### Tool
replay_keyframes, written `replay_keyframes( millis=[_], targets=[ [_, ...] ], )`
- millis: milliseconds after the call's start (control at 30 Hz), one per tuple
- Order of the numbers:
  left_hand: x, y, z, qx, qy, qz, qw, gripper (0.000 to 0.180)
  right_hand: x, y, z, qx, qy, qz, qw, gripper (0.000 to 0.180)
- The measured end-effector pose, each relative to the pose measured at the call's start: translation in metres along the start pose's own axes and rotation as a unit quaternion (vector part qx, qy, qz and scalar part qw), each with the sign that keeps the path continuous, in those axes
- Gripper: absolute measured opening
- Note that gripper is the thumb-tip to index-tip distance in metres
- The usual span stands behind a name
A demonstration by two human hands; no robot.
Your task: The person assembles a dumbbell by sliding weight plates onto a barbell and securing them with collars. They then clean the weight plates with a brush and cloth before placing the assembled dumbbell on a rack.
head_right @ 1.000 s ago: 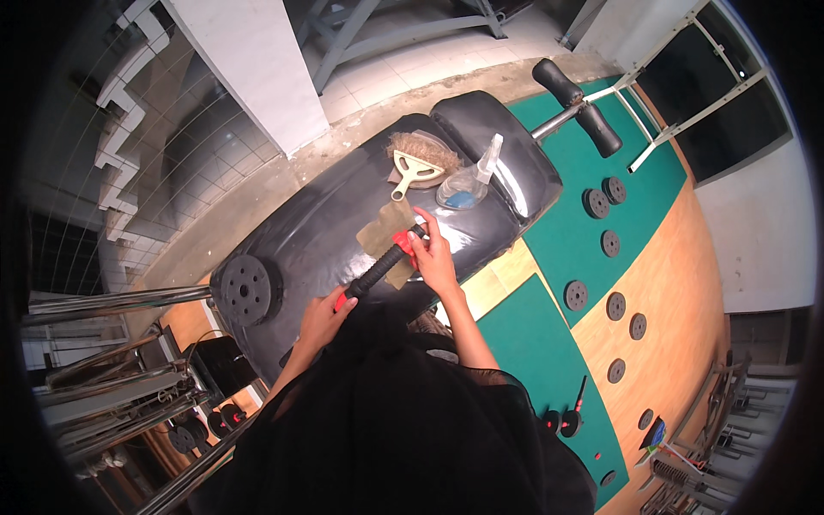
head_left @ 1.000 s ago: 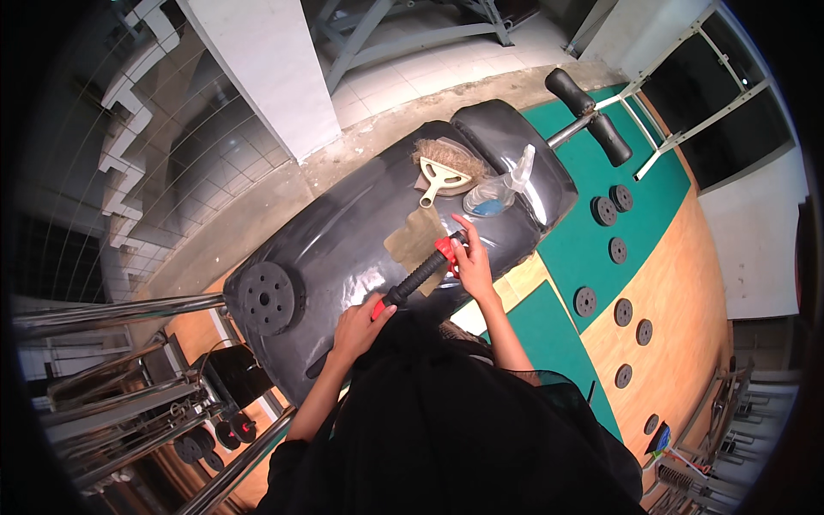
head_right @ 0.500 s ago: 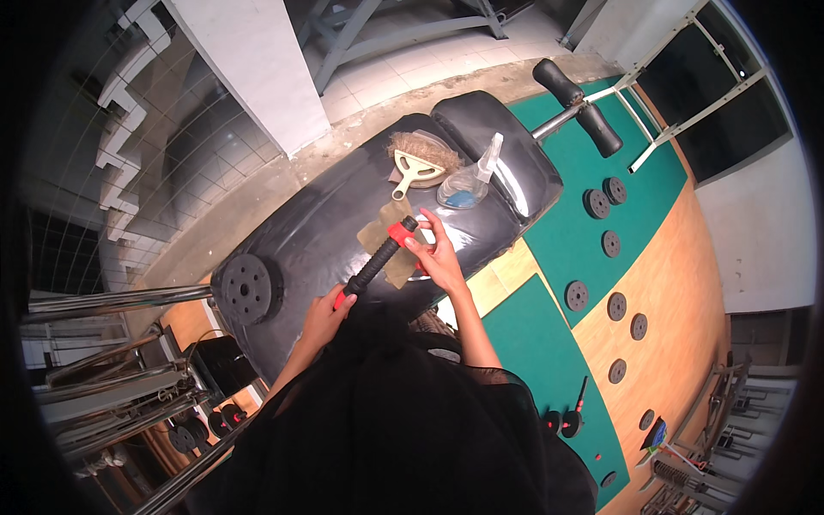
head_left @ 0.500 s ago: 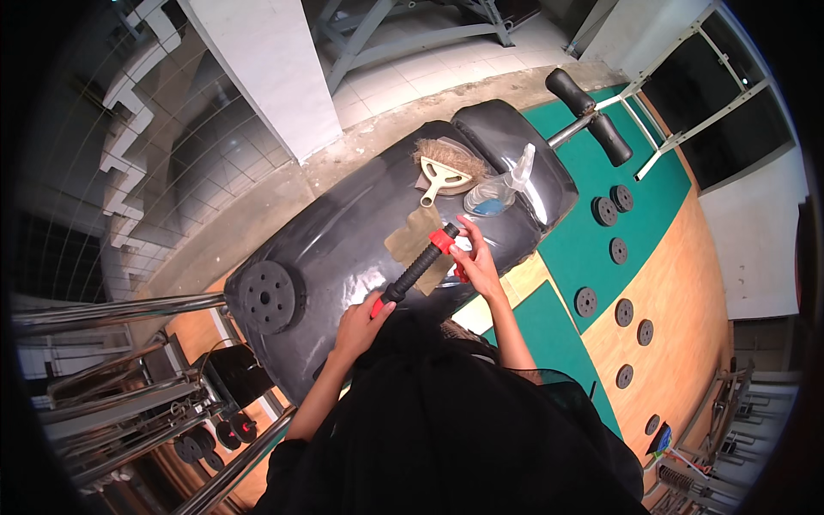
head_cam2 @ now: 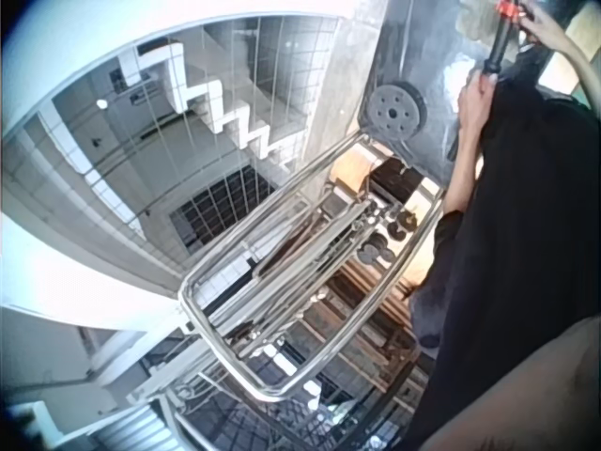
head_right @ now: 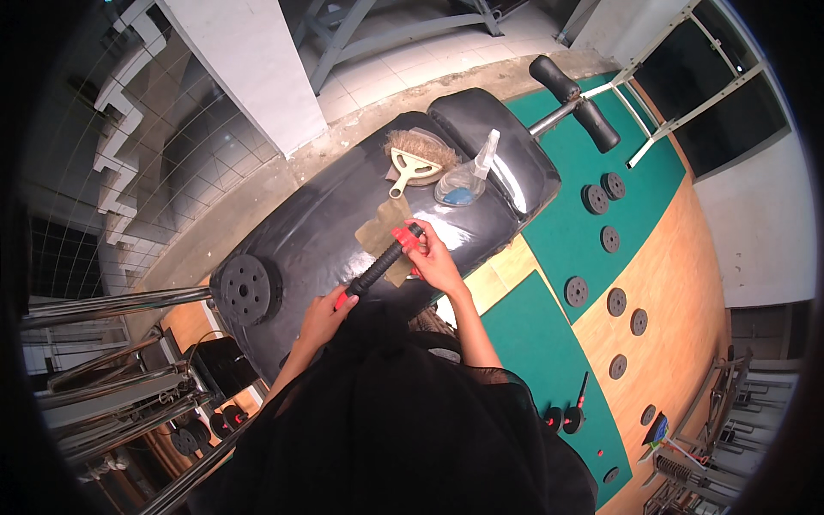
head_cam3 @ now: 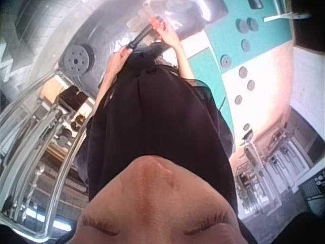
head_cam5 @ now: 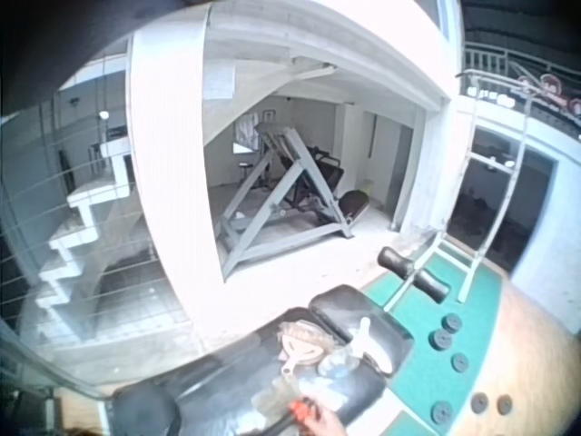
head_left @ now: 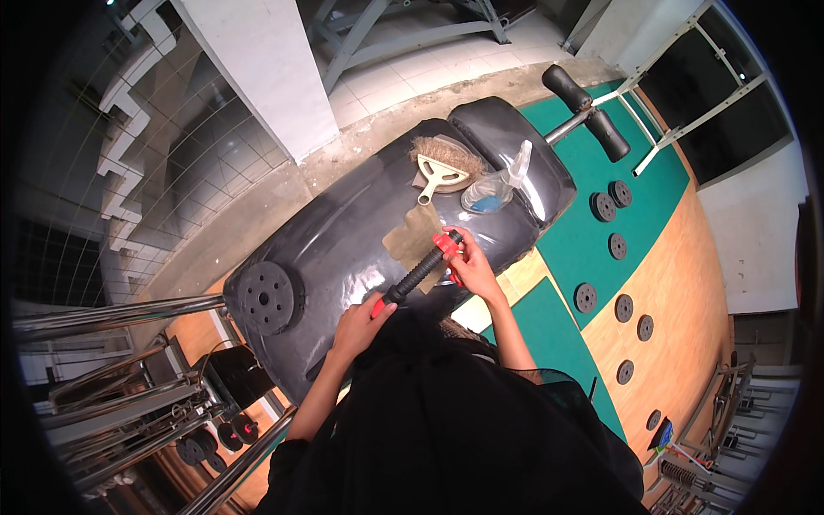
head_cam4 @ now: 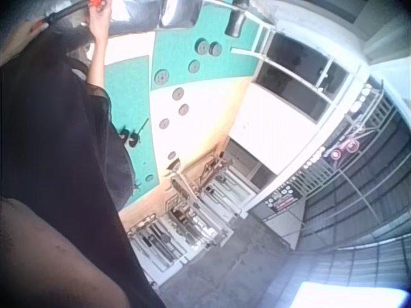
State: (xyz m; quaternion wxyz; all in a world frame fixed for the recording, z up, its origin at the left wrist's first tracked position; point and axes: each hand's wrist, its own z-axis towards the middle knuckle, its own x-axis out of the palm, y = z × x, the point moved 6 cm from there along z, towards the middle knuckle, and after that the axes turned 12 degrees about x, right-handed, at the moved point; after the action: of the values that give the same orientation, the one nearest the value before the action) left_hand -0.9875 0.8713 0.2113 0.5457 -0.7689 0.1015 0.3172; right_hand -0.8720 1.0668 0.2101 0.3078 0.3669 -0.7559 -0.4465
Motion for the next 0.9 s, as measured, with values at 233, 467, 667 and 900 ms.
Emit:
replay_keyframes(
  millis=[233,467,667,900],
  targets=[
    [0.005,0.006,0.001,0.006,0.06,-0.108,0.992,0.038,-0.004,0.008,-0.005,-0.019,-0.048,-0.063,0.997,0.053],
    [0.004,0.011,0.003,-0.045,0.056,-0.199,0.977,0.035,-0.016,0.001,-0.001,-0.02,-0.078,0.06,0.995,0.061],
    [0.003,-0.001,0.005,-0.009,0.057,-0.085,0.995,0.039,-0.012,0.002,0.008,-0.025,-0.167,-0.114,0.979,0.064],
    [0.019,0.015,-0.005,-0.031,0.057,-0.085,0.994,0.039,-0.003,-0.007,0.009,0.036,-0.088,-0.089,0.991,0.046]
  ],
)
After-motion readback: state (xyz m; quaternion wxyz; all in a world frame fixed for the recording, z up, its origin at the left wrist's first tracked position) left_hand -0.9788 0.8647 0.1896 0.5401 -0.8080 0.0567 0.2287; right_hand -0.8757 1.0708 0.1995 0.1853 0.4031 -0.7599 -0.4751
